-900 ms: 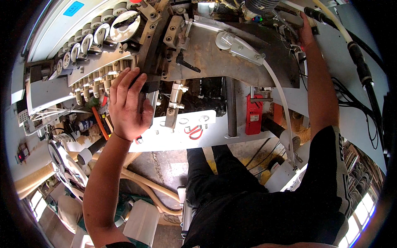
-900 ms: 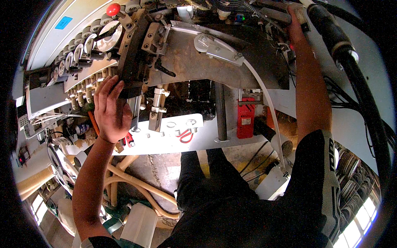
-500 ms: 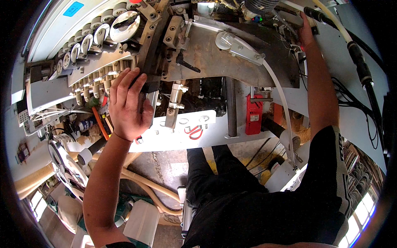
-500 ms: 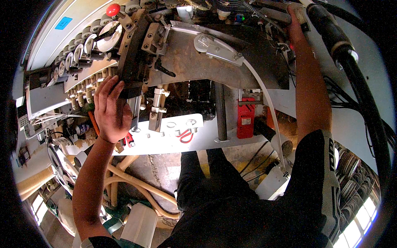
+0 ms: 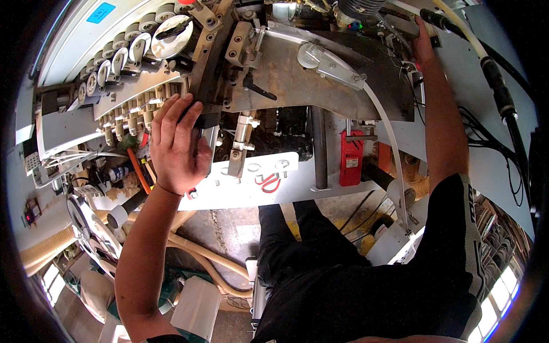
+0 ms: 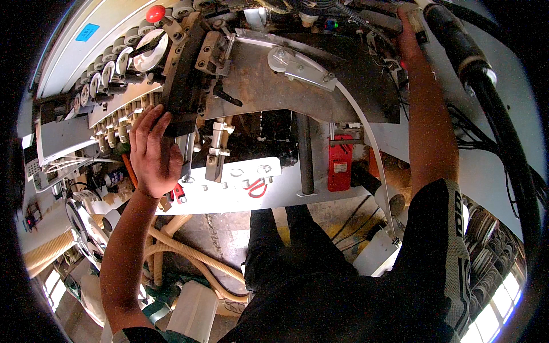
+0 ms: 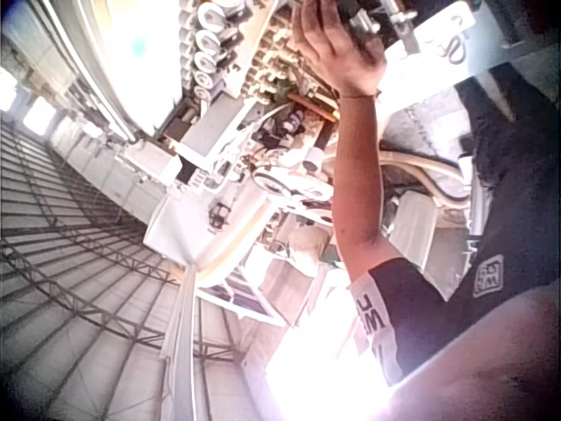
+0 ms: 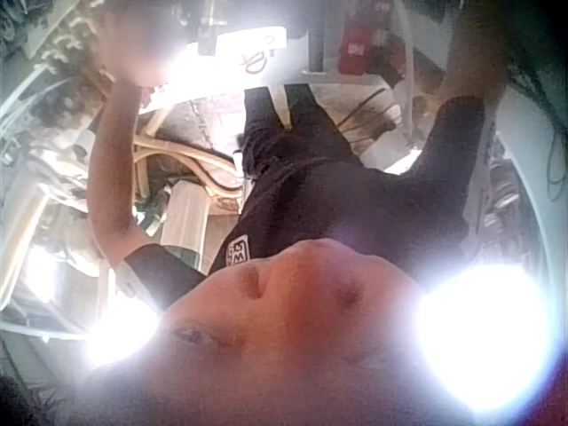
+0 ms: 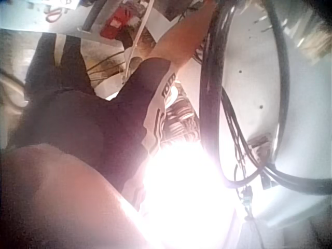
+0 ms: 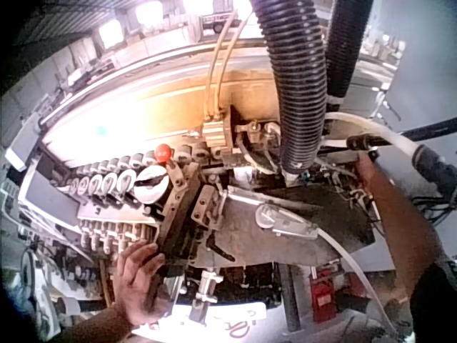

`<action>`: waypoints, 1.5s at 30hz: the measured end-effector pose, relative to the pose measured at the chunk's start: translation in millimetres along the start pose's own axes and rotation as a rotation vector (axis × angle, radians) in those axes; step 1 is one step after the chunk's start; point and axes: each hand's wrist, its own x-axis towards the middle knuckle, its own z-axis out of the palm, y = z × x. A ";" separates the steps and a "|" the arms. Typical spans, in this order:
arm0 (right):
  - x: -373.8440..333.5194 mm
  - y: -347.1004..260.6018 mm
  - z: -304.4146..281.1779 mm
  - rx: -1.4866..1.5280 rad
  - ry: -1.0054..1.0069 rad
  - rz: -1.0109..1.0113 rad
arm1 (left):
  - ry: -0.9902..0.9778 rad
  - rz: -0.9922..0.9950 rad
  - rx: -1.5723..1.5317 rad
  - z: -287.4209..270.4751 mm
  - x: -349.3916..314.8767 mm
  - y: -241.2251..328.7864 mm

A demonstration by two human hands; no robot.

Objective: The person removes a component from an edge-banding machine, cleans it, and secures it back onto the machine using a white plastic strap.

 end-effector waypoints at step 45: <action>25.9 22.5 -23.1 -0.178 0.033 -0.159 | -0.005 0.004 -0.001 -1.8 2.7 2.0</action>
